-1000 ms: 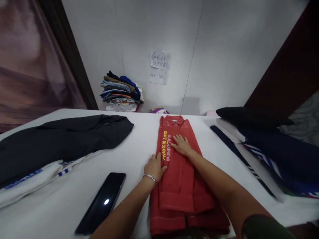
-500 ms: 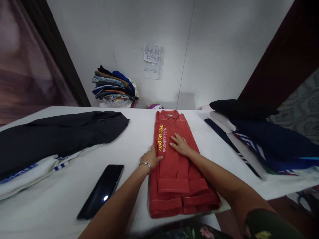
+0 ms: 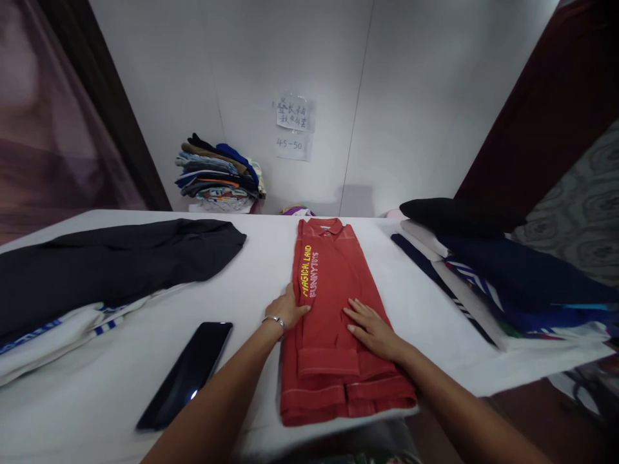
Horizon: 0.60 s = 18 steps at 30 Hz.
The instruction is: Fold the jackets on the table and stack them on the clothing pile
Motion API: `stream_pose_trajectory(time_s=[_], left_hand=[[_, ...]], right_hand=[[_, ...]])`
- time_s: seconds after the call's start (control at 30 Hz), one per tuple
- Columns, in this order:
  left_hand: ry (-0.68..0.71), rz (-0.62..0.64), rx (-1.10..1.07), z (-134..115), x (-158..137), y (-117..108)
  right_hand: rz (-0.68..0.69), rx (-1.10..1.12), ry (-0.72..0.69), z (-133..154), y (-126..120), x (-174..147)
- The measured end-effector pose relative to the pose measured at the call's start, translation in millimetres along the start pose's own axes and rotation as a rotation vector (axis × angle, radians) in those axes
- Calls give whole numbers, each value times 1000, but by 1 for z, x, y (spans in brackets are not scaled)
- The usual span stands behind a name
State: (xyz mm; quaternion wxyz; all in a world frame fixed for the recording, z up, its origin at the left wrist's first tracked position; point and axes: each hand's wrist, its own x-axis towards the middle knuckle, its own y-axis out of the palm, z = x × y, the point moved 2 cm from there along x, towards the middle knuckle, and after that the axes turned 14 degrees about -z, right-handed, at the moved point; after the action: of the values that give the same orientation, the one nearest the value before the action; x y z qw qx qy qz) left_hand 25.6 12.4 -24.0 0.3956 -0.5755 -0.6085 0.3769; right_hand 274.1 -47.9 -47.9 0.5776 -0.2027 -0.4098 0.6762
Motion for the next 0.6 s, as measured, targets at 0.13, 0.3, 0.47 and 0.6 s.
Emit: stream_pose_trajectory(time_s=[0.13, 0.3, 0.47, 0.6], left_hand=[[-9, -6, -1, -1, 0, -1], [-35, -11, 14, -1, -2, -2], [-64, -47, -12, -2, -4, -3], [-101, -72, -147, -1, -4, -3]], right_hand=[[-137, -78, 84, -10, -3, -15], [-352, -101, 296, -28, 1, -21], [-433, 102, 285, -41, -1, -20], [-560, 294, 347, -60, -8, -21]])
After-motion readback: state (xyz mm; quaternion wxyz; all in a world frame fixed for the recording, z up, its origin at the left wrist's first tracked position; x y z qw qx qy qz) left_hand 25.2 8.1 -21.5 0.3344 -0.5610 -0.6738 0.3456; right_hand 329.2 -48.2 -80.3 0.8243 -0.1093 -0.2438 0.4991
